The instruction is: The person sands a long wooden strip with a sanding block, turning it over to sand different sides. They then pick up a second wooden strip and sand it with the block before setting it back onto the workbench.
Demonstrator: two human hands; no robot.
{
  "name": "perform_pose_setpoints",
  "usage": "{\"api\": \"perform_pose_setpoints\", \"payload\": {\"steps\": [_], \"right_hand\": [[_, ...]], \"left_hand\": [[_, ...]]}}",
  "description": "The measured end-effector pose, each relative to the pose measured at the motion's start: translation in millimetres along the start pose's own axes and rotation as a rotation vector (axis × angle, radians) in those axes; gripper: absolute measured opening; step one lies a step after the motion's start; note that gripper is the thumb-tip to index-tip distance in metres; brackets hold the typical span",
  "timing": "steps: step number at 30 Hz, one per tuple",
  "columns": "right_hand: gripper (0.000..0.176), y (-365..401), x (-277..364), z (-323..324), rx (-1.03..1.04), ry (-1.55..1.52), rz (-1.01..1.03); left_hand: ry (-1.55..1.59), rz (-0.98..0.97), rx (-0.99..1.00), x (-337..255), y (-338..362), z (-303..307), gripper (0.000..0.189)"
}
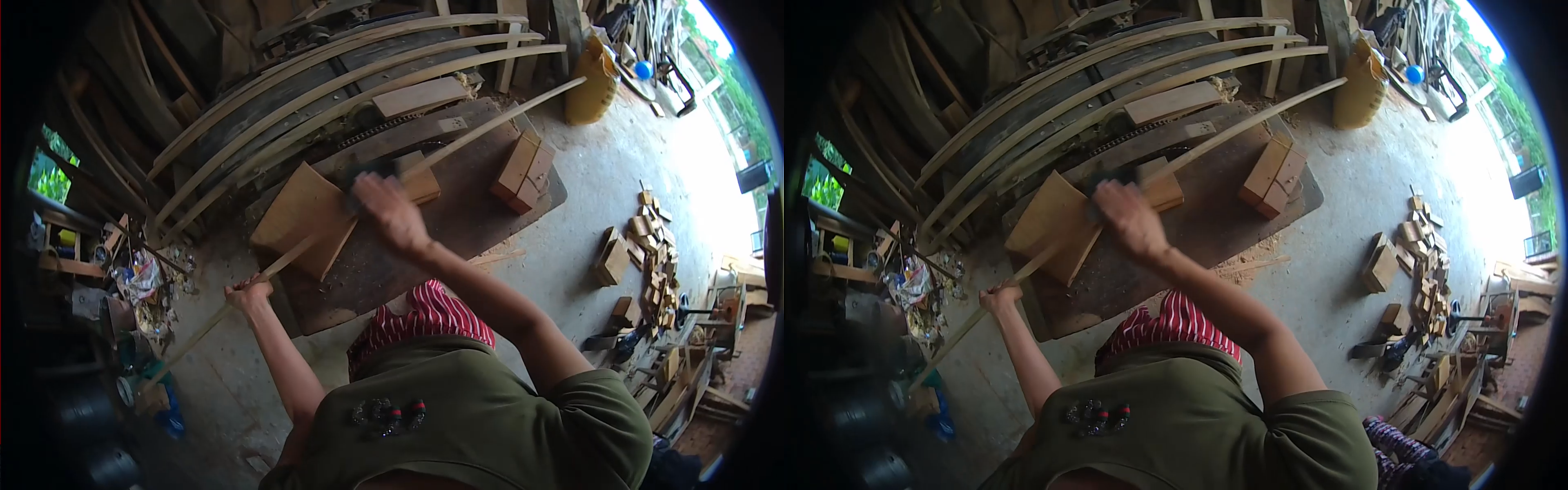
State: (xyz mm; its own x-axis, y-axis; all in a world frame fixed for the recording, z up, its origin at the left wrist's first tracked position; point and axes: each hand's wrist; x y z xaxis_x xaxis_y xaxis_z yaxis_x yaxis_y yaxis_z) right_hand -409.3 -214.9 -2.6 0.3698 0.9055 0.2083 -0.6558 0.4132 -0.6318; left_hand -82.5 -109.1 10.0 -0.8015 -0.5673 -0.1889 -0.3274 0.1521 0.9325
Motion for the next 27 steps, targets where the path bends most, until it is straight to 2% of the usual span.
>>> {"api": "perform_pose_setpoints", "payload": {"steps": [1,4,5,8,9,12,13,15,16,18,20,24,26,27], "right_hand": [[0.058,-4.6,19.5,-12.7,0.119,-0.016,0.047],[0.059,4.1,4.3,12.0,0.117,-0.109,0.089],[0.06,11.4,-21.0,15.4,0.19,0.104,0.054],[0.053,35.0,-97.8,44.9,0.035,0.159,-0.157],[0.052,33.0,-102.1,56.0,-0.007,0.198,-0.239],[0.053,28.4,-94.8,36.9,-0.117,0.301,-0.336],[0.056,29.2,-83.8,25.5,-0.115,0.243,-0.264],[0.057,23.3,-45.6,2.7,0.026,0.146,-0.052],[0.056,11.3,-11.3,14.2,0.101,0.041,-0.032],[0.056,9.5,-1.5,18.9,0.133,-0.007,0.027],[0.056,23.2,-45.1,27.2,0.108,0.097,0.014],[0.049,42.1,-128.2,62.0,-0.019,0.28,-0.255],[0.049,43.1,-135.3,54.3,-0.024,0.252,-0.334],[0.049,45.4,-134.6,47.7,-0.038,0.318,-0.342]], "left_hand": [[-0.017,0.034,0.012,-10.3,-5.0,3.3,0.037],[-0.023,0.056,0.061,-51.8,-13.2,8.6,0.033],[-0.005,0.047,0.086,-65.4,-14.9,15.2,0.032],[-0.047,0.103,0.147,-90.2,-20.1,29.9,0.035],[-0.033,0.096,0.149,-88.4,-15.4,32.3,0.035],[0.011,0.004,0.086,-78.2,-6.1,32.6,0.04],[0.014,0.008,0.091,-79.6,-5.3,34.4,0.041],[0.009,0.013,0.094,-80.0,-4.9,34.1,0.042],[0.03,0.026,0.08,-82.4,-4.3,34.5,0.041],[0.052,0.035,0.066,-86.9,-5.3,31.8,0.041],[0.055,0.086,0.056,-91.7,-9.9,38.0,0.042],[0.088,0.121,0.14,-97.5,-23.2,40.1,0.034],[-0.03,-0.093,0.189,-87.3,-41.1,36.6,0.026],[-0.05,0.047,0.179,-69.0,-22.8,34.8,0.023]]}}
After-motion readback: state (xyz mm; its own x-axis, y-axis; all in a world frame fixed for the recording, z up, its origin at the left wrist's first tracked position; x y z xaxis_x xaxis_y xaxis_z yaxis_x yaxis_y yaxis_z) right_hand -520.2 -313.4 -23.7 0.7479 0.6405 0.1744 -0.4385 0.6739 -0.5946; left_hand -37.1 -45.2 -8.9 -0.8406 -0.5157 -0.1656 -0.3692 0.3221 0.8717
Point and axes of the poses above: each hand's wrist, its own y-axis away from the middle knuckle, its own z-axis out of the back of the hand, x = y × z, and after that the axes turned 15 degrees about z, right-handed
